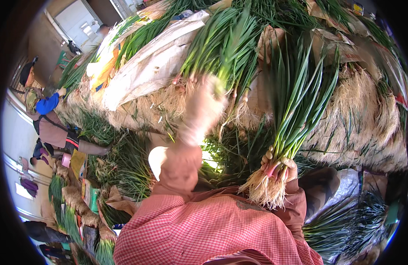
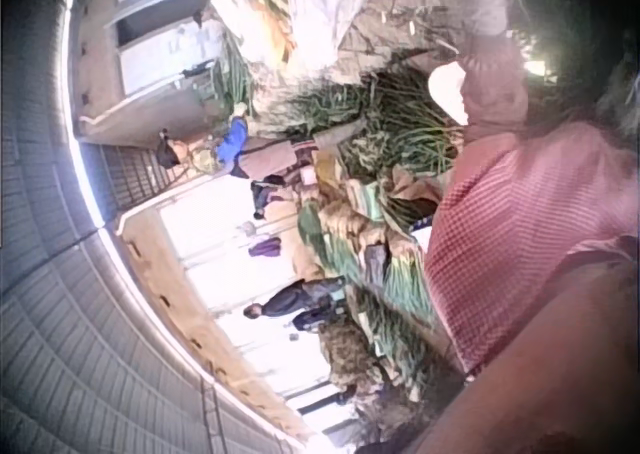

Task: The person sits on the floor and repeatedly picks up bunches of green onions, aligns them by the roots, and places them into a growing pile. The person handles the onions by hand, adjusting the stems and roots to form neat bundles.

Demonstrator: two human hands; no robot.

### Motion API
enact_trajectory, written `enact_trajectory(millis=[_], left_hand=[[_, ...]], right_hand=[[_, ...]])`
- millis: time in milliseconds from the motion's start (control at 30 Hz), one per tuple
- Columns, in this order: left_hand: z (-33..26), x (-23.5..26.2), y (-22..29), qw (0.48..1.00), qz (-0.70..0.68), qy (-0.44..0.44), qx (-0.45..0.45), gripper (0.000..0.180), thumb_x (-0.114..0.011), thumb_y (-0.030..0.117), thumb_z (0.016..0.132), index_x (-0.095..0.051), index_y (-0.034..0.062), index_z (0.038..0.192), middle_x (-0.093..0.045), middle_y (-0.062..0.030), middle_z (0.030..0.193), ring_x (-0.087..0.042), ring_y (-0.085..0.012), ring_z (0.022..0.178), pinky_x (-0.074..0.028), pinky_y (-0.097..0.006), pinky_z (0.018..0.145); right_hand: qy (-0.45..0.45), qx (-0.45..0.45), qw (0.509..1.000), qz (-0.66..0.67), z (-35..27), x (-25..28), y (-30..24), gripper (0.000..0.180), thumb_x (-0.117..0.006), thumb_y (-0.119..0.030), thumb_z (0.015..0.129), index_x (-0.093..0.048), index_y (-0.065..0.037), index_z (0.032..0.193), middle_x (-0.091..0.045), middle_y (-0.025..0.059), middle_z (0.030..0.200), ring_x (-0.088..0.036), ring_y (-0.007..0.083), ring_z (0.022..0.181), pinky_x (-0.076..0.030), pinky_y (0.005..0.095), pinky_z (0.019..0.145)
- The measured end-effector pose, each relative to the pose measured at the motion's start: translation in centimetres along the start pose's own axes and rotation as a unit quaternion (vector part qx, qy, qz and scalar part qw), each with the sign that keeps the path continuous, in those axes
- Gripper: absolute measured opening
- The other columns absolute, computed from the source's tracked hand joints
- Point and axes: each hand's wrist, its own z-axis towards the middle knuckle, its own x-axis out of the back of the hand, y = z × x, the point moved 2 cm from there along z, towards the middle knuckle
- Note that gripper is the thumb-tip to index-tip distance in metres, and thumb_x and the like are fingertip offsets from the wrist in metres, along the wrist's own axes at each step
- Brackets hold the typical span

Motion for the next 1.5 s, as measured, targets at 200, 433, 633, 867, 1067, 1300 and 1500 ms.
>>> enact_trajectory(millis=[200, 433, 633, 867, 1067, 1300, 1500], left_hand=[[-8.1, -10.1, -0.6, 0.955, 0.177, -0.212, -0.110, 0.034, -0.055, 0.032, 0.090, -0.055, 0.0117, 0.116, -0.065, -0.0128, 0.076, -0.064, -0.0290, 0.061, -0.053, -0.039, 0.060], [-7.1, -10.6, -3.5, 0.926, 0.016, -0.327, -0.189, 0.027, -0.056, 0.026, 0.091, -0.057, 0.0059, 0.108, -0.066, -0.0120, 0.080, -0.065, -0.0261, 0.072, -0.051, -0.037, 0.066], [-7.6, -12.5, -3.7, 0.895, 0.124, -0.257, -0.344, 0.018, -0.053, 0.022, 0.090, -0.059, 0.0082, 0.099, -0.062, -0.0108, 0.084, -0.062, -0.0304, 0.073, -0.051, -0.038, 0.063], [-4.7, -10.6, -5.9, 0.962, 0.247, -0.096, -0.067, 0.024, -0.051, 0.028, 0.090, -0.065, 0.0093, 0.084, -0.065, -0.0089, 0.073, -0.062, -0.0244, 0.063, -0.050, -0.039, 0.058], [-3.1, -8.6, -1.1, 0.959, 0.154, 0.014, -0.236, 0.037, -0.060, 0.040, 0.088, -0.054, 0.0047, 0.099, -0.062, -0.0089, 0.083, -0.062, -0.0232, 0.070, -0.049, -0.038, 0.054], [-5.8, -13.1, -0.7, 0.952, 0.111, -0.200, -0.205, 0.028, -0.063, 0.038, 0.085, -0.054, 0.0105, 0.085, -0.061, -0.0085, 0.069, -0.062, -0.0270, 0.061, -0.049, -0.037, 0.055], [-8.6, -14.8, -4.7, 0.944, 0.135, 0.050, -0.298, 0.018, -0.060, 0.025, 0.082, -0.052, 0.0118, 0.073, -0.056, -0.0087, 0.061, -0.058, -0.0277, 0.051, -0.046, -0.039, 0.045]], right_hand=[[0.017, 0.001, 0.995, -0.102, 0.3, 1.2, 0.3, 0.060, -0.066, -0.029, 0.074, -0.048, 0.009, 0.117, -0.063, 0.0233, 0.086, -0.065, 0.0340, 0.074, -0.055, 0.0392, 0.067], [-0.074, -0.081, 0.992, -0.057, -0.3, 2.0, -0.4, 0.056, -0.063, -0.034, 0.075, -0.053, 0.010, 0.108, -0.063, 0.0223, 0.092, -0.063, 0.0243, 0.070, -0.051, 0.0275, 0.052], [-0.033, 0.008, 0.999, -0.002, -0.4, 1.3, 0.5, 0.048, -0.068, -0.022, 0.074, -0.053, 0.001, 0.112, -0.057, 0.0178, 0.109, -0.056, 0.0320, 0.101, -0.041, 0.0429, 0.095], [-0.134, -0.003, 0.989, 0.064, -1.3, 0.4, 0.4, 0.048, -0.066, -0.029, 0.072, -0.049, -0.005, 0.111, -0.048, 0.0125, 0.112, -0.052, 0.0250, 0.098, -0.044, 0.0377, 0.085], [-0.125, 0.005, 0.990, 0.060, -1.1, 0.6, 1.1, 0.053, -0.064, -0.027, 0.073, -0.047, -0.001, 0.117, -0.048, 0.0180, 0.121, -0.053, 0.0280, 0.105, -0.042, 0.0413, 0.093], [-0.170, 0.004, 0.979, 0.112, -1.4, 1.7, 0.8, 0.059, -0.056, -0.030, 0.082, -0.038, 0.002, 0.128, -0.046, 0.0214, 0.125, -0.049, 0.0376, 0.114, -0.046, 0.0573, 0.089], [-0.078, -0.014, 0.996, 0.046, -1.6, 0.5, 0.2, 0.056, -0.065, -0.019, 0.075, -0.041, -0.002, 0.122, -0.047, 0.0147, 0.111, -0.053, 0.0301, 0.100, -0.052, 0.0541, 0.081]])
